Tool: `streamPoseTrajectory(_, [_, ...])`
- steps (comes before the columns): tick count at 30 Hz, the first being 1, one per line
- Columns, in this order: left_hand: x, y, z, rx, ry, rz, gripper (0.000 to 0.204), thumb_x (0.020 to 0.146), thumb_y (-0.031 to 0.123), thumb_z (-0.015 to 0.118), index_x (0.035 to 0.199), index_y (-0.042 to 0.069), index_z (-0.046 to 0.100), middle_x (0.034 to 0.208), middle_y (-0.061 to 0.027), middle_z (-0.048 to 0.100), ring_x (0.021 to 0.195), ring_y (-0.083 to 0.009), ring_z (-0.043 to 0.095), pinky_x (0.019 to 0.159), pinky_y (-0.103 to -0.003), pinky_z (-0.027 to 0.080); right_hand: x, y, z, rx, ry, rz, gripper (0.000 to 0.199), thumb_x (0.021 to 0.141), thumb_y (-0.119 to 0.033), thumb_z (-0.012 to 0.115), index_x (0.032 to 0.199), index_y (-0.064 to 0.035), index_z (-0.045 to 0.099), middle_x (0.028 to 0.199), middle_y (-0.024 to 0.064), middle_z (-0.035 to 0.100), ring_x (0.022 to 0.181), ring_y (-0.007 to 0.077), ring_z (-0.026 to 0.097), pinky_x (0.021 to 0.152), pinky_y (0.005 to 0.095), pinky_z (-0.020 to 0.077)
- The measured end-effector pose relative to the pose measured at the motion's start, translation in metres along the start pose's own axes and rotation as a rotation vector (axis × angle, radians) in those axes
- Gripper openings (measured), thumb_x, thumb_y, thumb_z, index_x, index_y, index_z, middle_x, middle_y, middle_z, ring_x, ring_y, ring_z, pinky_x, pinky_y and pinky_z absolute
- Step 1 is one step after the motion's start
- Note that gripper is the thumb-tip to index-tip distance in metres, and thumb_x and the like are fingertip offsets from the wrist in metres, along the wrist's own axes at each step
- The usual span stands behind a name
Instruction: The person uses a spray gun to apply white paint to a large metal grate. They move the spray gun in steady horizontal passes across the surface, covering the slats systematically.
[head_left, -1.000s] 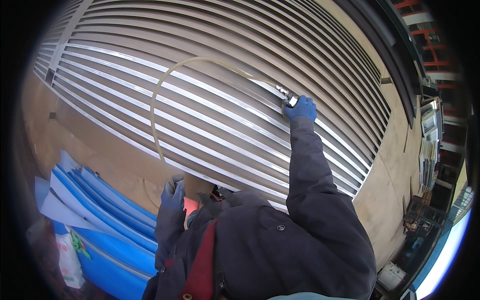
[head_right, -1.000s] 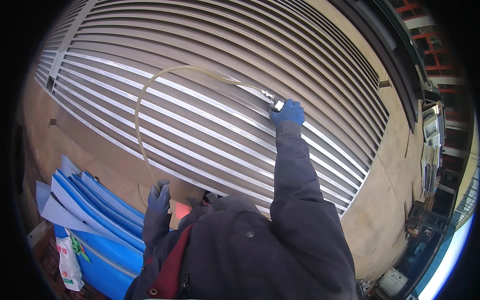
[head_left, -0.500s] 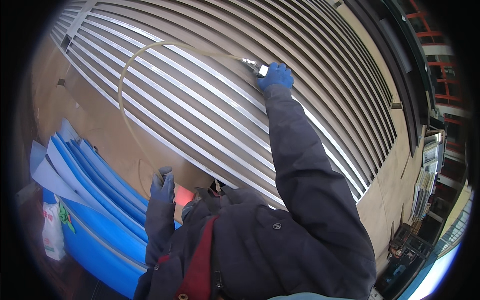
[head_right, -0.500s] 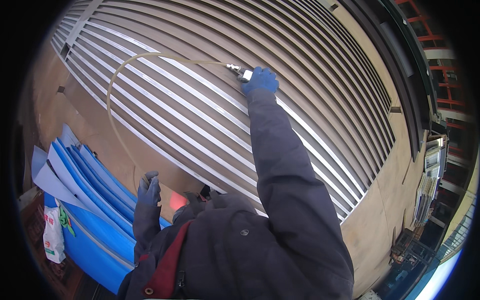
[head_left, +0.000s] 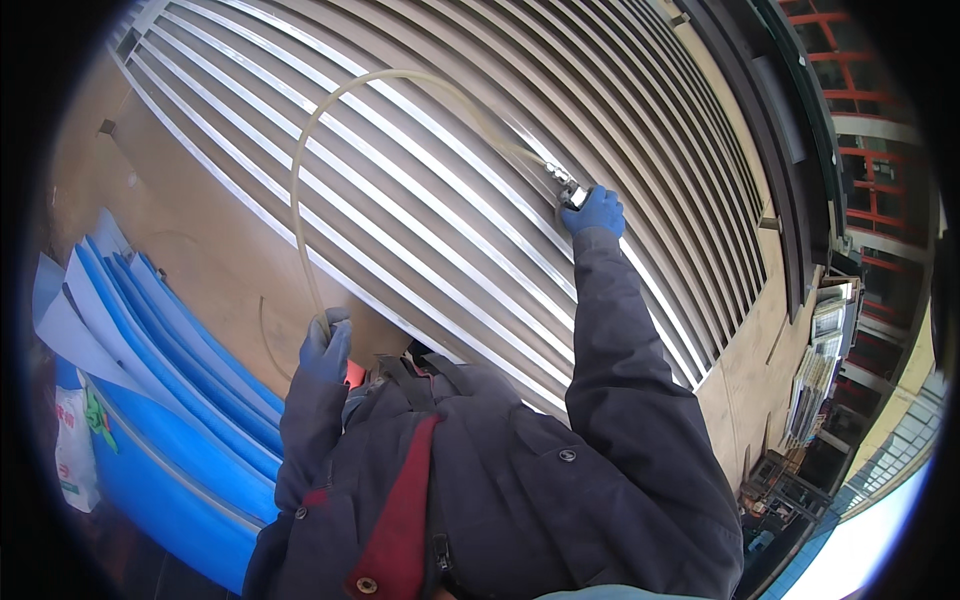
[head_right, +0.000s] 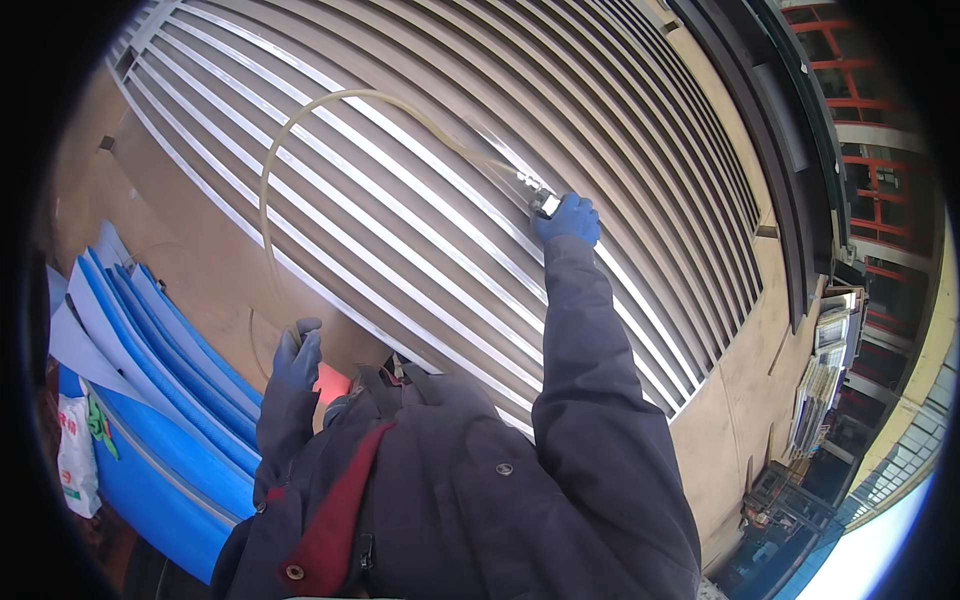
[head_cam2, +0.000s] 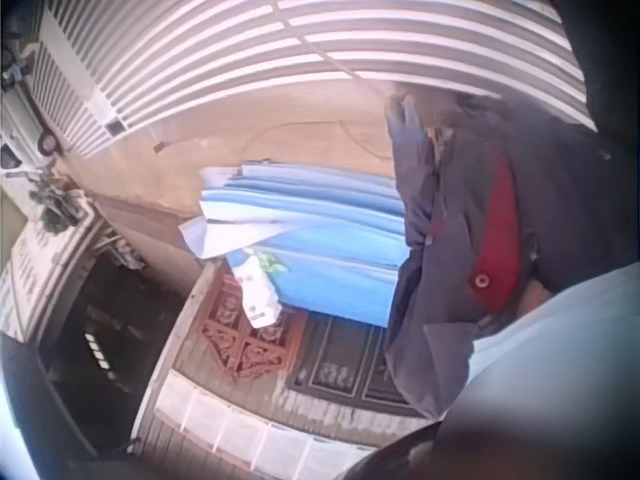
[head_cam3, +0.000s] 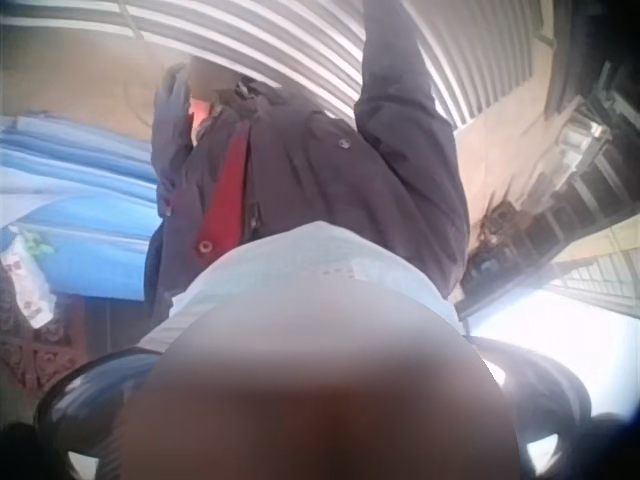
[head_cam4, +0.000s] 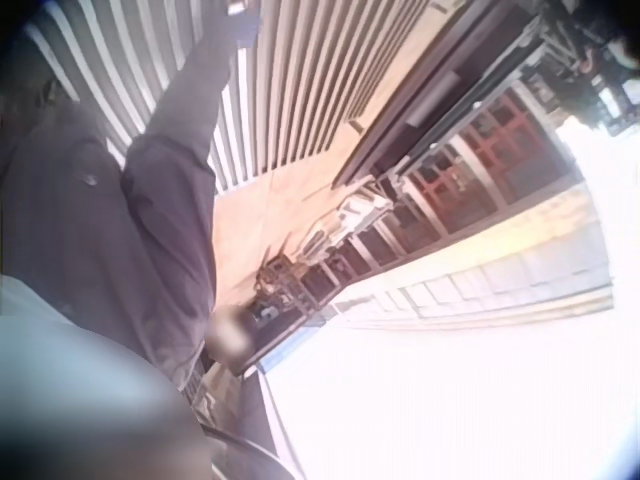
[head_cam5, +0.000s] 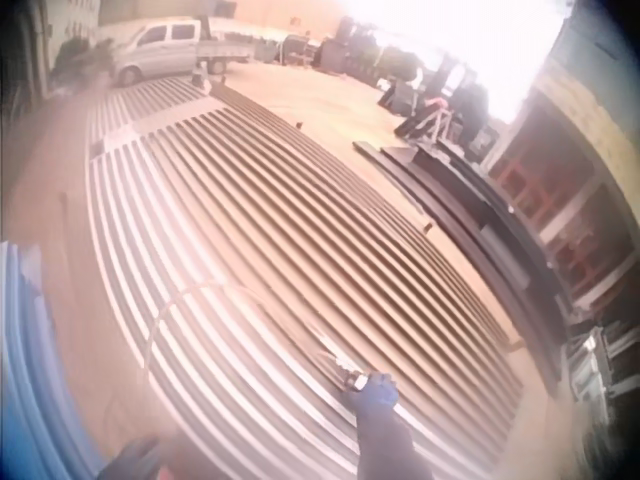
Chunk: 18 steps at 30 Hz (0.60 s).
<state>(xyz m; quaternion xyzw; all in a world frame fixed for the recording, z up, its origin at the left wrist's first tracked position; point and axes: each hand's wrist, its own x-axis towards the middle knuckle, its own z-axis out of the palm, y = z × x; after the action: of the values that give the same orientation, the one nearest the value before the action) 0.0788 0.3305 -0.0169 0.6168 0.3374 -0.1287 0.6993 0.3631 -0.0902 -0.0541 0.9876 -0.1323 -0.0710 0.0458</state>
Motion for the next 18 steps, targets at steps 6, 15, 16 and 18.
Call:
streamPoseTrajectory(6, [-0.01,0.005,0.002,0.165,-0.046,-0.082,0.025,0.104,0.019,0.066,0.124,0.003,0.066,0.094,-0.0013,0.062,0.086,-0.0072,0.055,0.078,-0.026,0.048,-0.025,0.08,0.008,0.006,0.095,0.037,0.066,0.077,-0.063,0.08,0.116,-0.0096,0.071,0.123,0.0177,0.066,0.115,0.0393,0.064,0.096,0.0512,0.0552])
streamPoseTrajectory(15, [-0.001,-0.022,-0.018,0.099,0.054,0.07,0.028,0.105,0.019,0.066,0.126,0.001,0.065,0.098,-0.0043,0.065,0.092,-0.0102,0.06,0.086,-0.028,0.051,0.047,-0.007,0.002,-0.043,0.13,-0.217,0.066,0.077,-0.064,0.08,0.119,-0.0147,0.069,0.127,0.016,0.065,0.119,0.0368,0.064,0.097,0.0507,0.0545])
streamPoseTrajectory(16, [-0.003,-0.022,-0.02,0.106,0.053,0.082,0.028,0.105,0.019,0.066,0.126,0.001,0.065,0.098,-0.0043,0.065,0.092,-0.0102,0.06,0.086,-0.028,0.051,0.05,-0.007,0.0,-0.046,0.119,-0.2,0.067,0.077,-0.065,0.08,0.12,-0.0143,0.068,0.126,0.0163,0.065,0.119,0.0372,0.064,0.097,0.0508,0.0545])
streamPoseTrajectory(18, [-0.006,-0.018,-0.021,0.125,0.066,0.06,0.028,0.105,0.02,0.065,0.126,0.001,0.065,0.098,-0.0042,0.065,0.093,-0.0102,0.06,0.087,-0.028,0.051,0.048,0.007,-0.001,-0.01,0.11,-0.147,0.07,0.076,-0.063,0.081,0.121,-0.0117,0.067,0.126,0.0176,0.064,0.119,0.0385,0.063,0.098,0.0507,0.0542])
